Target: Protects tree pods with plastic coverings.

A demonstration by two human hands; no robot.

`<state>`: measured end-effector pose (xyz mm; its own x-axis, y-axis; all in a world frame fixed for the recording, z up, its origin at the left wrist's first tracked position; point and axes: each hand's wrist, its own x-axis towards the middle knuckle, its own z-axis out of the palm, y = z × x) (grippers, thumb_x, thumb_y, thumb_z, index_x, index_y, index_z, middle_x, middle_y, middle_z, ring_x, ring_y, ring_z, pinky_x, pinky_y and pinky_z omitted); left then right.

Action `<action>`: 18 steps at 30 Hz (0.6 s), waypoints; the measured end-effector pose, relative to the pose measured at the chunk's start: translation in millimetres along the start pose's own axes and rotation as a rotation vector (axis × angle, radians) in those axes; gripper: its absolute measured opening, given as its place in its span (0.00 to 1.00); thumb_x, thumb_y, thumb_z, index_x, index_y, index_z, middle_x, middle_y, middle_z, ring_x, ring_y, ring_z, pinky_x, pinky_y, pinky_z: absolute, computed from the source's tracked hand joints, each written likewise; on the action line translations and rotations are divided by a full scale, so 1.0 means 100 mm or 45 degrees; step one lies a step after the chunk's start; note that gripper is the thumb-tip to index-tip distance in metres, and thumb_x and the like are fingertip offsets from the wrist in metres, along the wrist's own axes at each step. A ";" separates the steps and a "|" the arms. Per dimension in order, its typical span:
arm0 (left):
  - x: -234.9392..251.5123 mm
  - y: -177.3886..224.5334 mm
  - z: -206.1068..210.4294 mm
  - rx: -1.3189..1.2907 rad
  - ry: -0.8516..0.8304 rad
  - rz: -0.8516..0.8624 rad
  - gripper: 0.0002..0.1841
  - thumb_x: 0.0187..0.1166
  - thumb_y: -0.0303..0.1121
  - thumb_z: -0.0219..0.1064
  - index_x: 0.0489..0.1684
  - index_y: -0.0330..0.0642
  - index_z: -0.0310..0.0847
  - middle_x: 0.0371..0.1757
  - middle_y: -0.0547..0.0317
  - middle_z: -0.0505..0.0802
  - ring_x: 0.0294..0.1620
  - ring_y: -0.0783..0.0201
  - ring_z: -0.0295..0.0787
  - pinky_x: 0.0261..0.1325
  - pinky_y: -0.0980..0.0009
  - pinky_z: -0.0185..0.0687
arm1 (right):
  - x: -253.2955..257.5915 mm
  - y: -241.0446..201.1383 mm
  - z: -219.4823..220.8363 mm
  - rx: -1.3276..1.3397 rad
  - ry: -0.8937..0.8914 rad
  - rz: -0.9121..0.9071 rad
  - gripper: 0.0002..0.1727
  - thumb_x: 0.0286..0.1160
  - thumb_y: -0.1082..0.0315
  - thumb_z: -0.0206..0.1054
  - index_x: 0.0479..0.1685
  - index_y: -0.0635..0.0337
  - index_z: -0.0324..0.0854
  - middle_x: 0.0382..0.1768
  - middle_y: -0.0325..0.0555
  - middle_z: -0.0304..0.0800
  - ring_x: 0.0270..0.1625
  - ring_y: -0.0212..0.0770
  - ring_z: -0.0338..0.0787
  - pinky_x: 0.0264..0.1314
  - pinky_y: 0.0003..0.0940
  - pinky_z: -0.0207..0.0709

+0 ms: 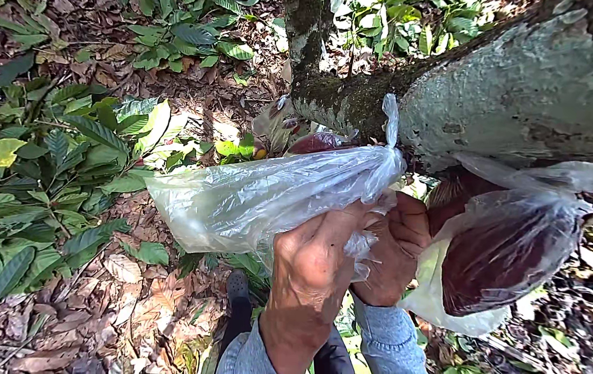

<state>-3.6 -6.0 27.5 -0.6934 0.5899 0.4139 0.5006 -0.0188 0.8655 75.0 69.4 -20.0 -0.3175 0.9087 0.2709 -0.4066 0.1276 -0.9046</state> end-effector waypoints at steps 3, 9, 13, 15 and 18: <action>0.04 0.04 -0.03 0.133 -0.097 0.027 0.08 0.75 0.32 0.76 0.45 0.39 0.95 0.36 0.58 0.97 0.37 0.75 0.93 0.41 0.82 0.86 | 0.01 0.02 -0.05 -0.042 -0.024 -0.024 0.10 0.76 0.74 0.70 0.50 0.50 0.91 0.45 0.30 0.95 0.49 0.24 0.92 0.57 0.21 0.86; 0.12 0.07 -0.08 0.192 -0.236 0.095 0.10 0.78 0.32 0.73 0.52 0.44 0.95 0.37 0.61 0.97 0.37 0.74 0.92 0.40 0.81 0.84 | 0.01 0.05 -0.12 -0.022 -0.034 -0.022 0.08 0.74 0.71 0.74 0.48 0.50 0.94 0.47 0.33 0.95 0.52 0.28 0.92 0.58 0.24 0.87; 0.12 0.07 -0.07 0.247 -0.219 0.087 0.07 0.78 0.32 0.73 0.46 0.45 0.96 0.36 0.62 0.97 0.37 0.74 0.92 0.40 0.80 0.83 | 0.05 0.08 -0.17 -0.027 -0.108 -0.039 0.08 0.73 0.70 0.75 0.47 0.50 0.95 0.49 0.33 0.95 0.54 0.29 0.92 0.60 0.23 0.86; 0.11 0.07 -0.04 0.252 -0.176 0.081 0.07 0.77 0.32 0.74 0.44 0.45 0.97 0.35 0.62 0.97 0.36 0.74 0.92 0.40 0.80 0.83 | 0.06 0.07 -0.19 -0.033 -0.132 -0.024 0.09 0.74 0.70 0.74 0.48 0.50 0.95 0.50 0.32 0.95 0.55 0.28 0.91 0.61 0.23 0.85; 0.08 0.06 -0.01 0.195 -0.128 0.053 0.06 0.76 0.31 0.75 0.43 0.44 0.97 0.36 0.61 0.97 0.37 0.75 0.92 0.41 0.81 0.84 | 0.07 0.05 -0.21 0.003 -0.148 0.024 0.10 0.73 0.72 0.75 0.49 0.52 0.94 0.51 0.35 0.95 0.55 0.30 0.92 0.59 0.25 0.87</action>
<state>-6.3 -2.2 36.6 -0.6187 0.6692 0.4115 0.6062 0.0734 0.7919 88.5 84.1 -29.7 -0.4221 0.8587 0.2906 -0.4016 0.1102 -0.9091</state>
